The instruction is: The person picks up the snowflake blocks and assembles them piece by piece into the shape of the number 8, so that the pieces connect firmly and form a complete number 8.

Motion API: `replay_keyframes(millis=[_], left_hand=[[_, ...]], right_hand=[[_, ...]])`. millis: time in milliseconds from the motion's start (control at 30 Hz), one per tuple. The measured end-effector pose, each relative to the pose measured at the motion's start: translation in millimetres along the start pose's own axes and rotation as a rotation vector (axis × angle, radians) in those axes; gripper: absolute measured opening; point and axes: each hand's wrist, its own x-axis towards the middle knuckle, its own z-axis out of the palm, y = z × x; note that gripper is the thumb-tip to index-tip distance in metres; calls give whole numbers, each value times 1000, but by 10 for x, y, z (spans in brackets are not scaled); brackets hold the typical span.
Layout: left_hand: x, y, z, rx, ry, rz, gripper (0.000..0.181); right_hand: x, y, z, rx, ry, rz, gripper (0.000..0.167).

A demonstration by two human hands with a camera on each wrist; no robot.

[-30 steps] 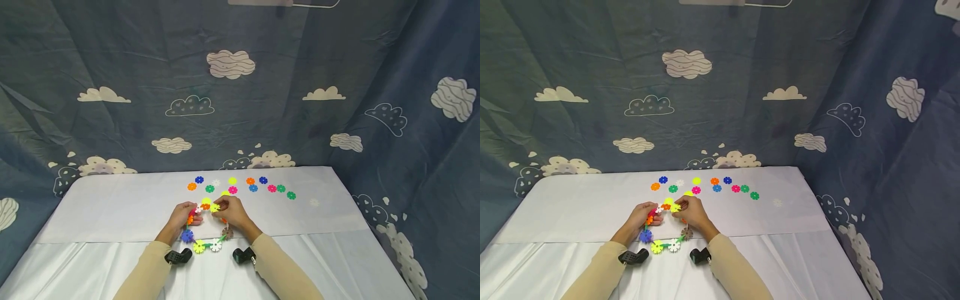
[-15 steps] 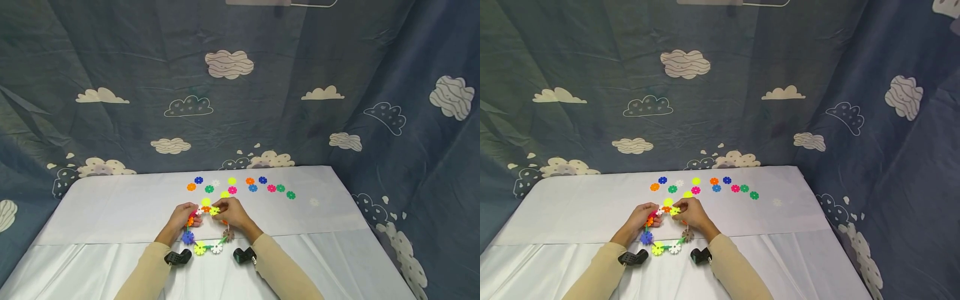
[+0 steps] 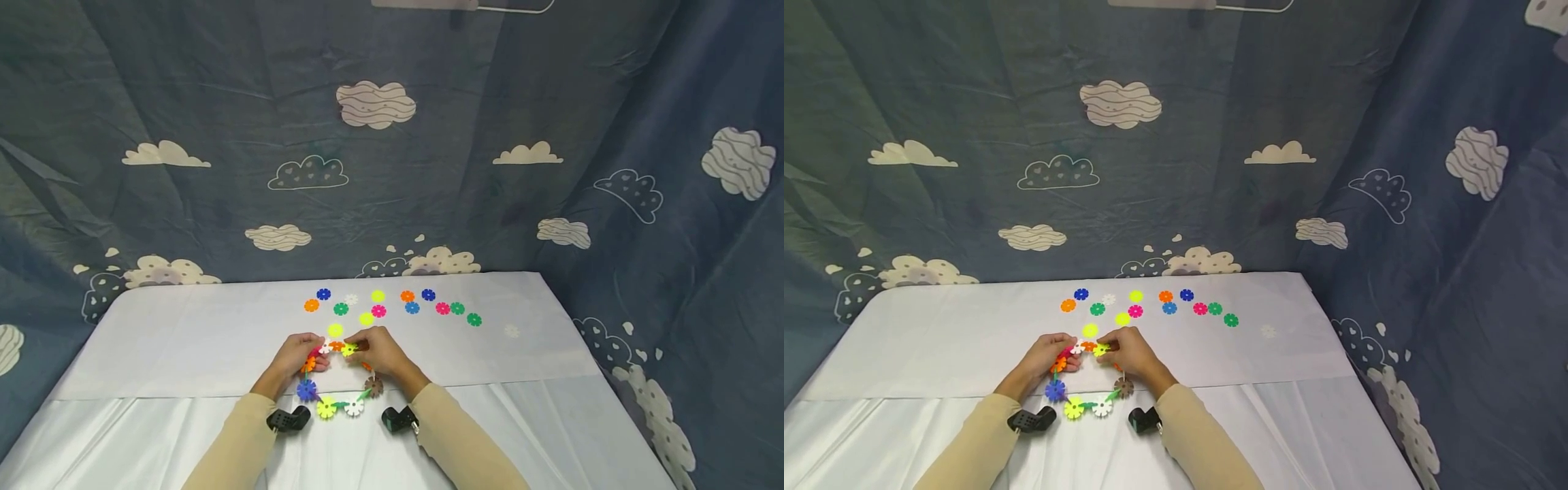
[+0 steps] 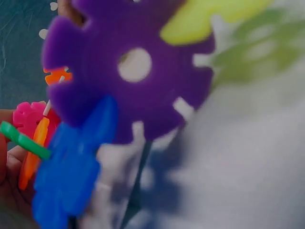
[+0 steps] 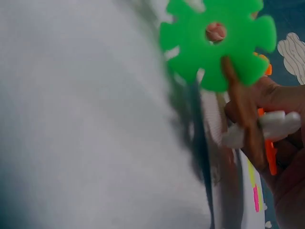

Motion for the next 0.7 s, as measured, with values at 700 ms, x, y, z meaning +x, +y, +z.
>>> replay_keyframes(millis=[700], left_hand=[[-6,-1,8,53,-7,7,22]], right_hand=[[-38,-30,-2,-26,7,20,35]])
